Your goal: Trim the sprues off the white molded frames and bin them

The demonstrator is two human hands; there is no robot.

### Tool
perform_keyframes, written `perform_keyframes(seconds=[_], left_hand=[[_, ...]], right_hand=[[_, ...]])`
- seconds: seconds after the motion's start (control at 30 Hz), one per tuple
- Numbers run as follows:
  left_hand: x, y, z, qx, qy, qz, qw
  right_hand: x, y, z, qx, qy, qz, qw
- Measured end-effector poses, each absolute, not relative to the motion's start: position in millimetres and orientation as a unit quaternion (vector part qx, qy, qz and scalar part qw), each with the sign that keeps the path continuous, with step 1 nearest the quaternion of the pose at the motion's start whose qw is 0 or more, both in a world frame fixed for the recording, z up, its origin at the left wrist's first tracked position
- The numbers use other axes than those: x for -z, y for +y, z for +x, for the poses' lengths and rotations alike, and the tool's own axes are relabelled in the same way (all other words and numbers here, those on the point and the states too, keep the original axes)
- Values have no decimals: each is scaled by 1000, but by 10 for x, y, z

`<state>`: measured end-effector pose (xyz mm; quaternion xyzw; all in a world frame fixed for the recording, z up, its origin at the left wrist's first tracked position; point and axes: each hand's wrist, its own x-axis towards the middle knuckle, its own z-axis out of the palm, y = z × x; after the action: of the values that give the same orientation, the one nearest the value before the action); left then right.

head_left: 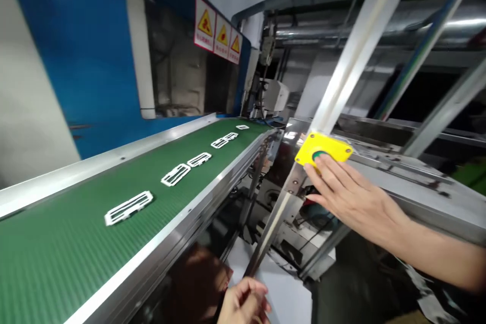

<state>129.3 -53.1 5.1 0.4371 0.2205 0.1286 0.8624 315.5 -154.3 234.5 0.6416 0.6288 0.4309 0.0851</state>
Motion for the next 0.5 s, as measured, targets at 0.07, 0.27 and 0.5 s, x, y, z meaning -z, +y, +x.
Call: perform_keyframes(seconds=[0.07, 0.27, 0.5], left_hand=[[-85, -437, 1002, -172, 258, 447, 839], [-119, -261, 105, -314, 387, 474, 725], [-68, -234, -716, -362, 522, 512, 578]], right_hand=[[-2349, -1495, 3025, -413, 627, 659, 50], [-2213, -1363, 2627, -418, 626, 657, -30], [-1191, -1220, 2488, -209, 739, 638, -43]])
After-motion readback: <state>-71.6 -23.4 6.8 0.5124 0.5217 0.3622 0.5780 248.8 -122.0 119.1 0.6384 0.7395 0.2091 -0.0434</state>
